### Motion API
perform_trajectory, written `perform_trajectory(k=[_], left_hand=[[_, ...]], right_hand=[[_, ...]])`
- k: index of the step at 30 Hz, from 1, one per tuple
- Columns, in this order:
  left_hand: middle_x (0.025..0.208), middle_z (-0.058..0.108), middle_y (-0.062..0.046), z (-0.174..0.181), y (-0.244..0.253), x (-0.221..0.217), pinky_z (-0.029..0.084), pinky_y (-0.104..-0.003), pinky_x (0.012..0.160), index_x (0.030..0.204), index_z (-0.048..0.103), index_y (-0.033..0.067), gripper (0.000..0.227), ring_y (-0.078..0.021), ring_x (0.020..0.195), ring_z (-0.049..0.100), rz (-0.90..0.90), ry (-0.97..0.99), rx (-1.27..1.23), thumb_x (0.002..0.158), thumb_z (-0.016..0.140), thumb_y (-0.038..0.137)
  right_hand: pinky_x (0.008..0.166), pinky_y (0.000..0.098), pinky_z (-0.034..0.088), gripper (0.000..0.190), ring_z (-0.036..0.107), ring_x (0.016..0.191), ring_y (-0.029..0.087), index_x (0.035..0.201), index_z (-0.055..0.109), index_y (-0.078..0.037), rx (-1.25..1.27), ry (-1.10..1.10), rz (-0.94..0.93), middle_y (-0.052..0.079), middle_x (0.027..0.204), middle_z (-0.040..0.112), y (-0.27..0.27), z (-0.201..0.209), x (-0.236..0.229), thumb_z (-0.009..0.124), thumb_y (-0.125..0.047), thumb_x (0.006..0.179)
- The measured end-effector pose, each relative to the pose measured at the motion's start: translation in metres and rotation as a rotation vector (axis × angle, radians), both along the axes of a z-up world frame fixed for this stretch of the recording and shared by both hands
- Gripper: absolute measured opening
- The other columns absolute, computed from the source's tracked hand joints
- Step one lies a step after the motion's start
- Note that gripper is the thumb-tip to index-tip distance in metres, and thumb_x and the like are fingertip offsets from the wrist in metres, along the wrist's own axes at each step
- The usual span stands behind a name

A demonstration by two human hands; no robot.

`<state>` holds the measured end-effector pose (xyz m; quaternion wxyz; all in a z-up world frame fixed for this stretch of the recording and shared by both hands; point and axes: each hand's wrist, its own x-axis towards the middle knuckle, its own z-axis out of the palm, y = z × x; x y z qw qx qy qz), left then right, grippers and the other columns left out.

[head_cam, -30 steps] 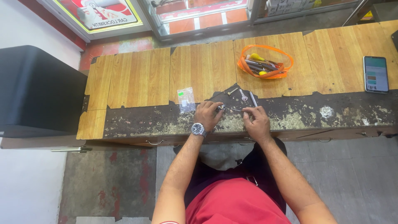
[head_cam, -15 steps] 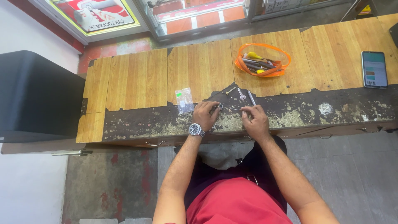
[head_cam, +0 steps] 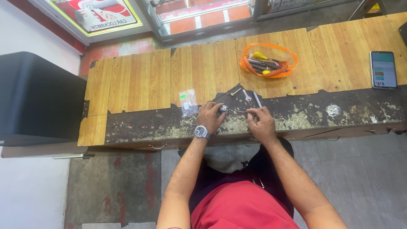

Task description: A locksmith rekeys a lock cylinder by manually placing pins into the plug chambers.

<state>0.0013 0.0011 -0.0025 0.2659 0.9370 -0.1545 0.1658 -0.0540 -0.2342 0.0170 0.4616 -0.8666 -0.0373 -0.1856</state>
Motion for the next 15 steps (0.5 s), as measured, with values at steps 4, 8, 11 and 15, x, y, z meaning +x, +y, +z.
perform_trajectory(k=[4, 8, 11, 15], left_hand=[[0.099, 0.065, 0.003, -0.011, 0.002, 0.001, 0.050, -0.035, 0.089, 0.118, 0.073, 0.0260, 0.040, -0.0192, 0.101, 0.064, -0.007, 0.006, -0.038, 0.080, 0.085, 0.032], [0.099, 0.065, 0.003, -0.006, 0.002, 0.001, 0.050, -0.035, 0.088, 0.117, 0.073, 0.0282, 0.039, -0.0195, 0.101, 0.064, -0.002, -0.001, -0.044, 0.079, 0.085, 0.030], [0.099, 0.065, 0.003, 0.000, 0.002, 0.000, 0.051, -0.035, 0.088, 0.116, 0.072, 0.0281, 0.039, -0.0196, 0.101, 0.065, -0.008, 0.007, -0.036, 0.080, 0.085, 0.027], [0.100, 0.066, 0.001, 0.003, 0.002, -0.001, 0.050, -0.036, 0.089, 0.118, 0.072, 0.0273, 0.036, -0.0210, 0.101, 0.065, -0.014, 0.020, -0.058, 0.083, 0.083, 0.026]], right_hand=[[0.066, 0.0364, 0.058, 0.014, 0.069, 0.081, 0.025, 0.107, 0.078, -0.017, 0.005, -0.012, 0.002, 0.006, 0.089, 0.062, 0.000, 0.001, 0.001, 0.069, -0.015, 0.097], [0.065, 0.0368, 0.057, 0.015, 0.069, 0.081, 0.025, 0.108, 0.078, -0.017, -0.005, -0.003, -0.004, 0.006, 0.089, 0.062, 0.001, 0.002, -0.003, 0.070, -0.016, 0.096], [0.066, 0.0366, 0.058, 0.015, 0.069, 0.081, 0.025, 0.107, 0.078, -0.016, 0.003, 0.002, -0.002, 0.006, 0.089, 0.062, 0.001, 0.003, -0.003, 0.070, -0.015, 0.096], [0.065, 0.0362, 0.058, 0.014, 0.070, 0.081, 0.025, 0.108, 0.078, -0.016, 0.007, 0.000, 0.004, 0.006, 0.089, 0.063, 0.000, 0.001, -0.001, 0.069, -0.015, 0.097]])
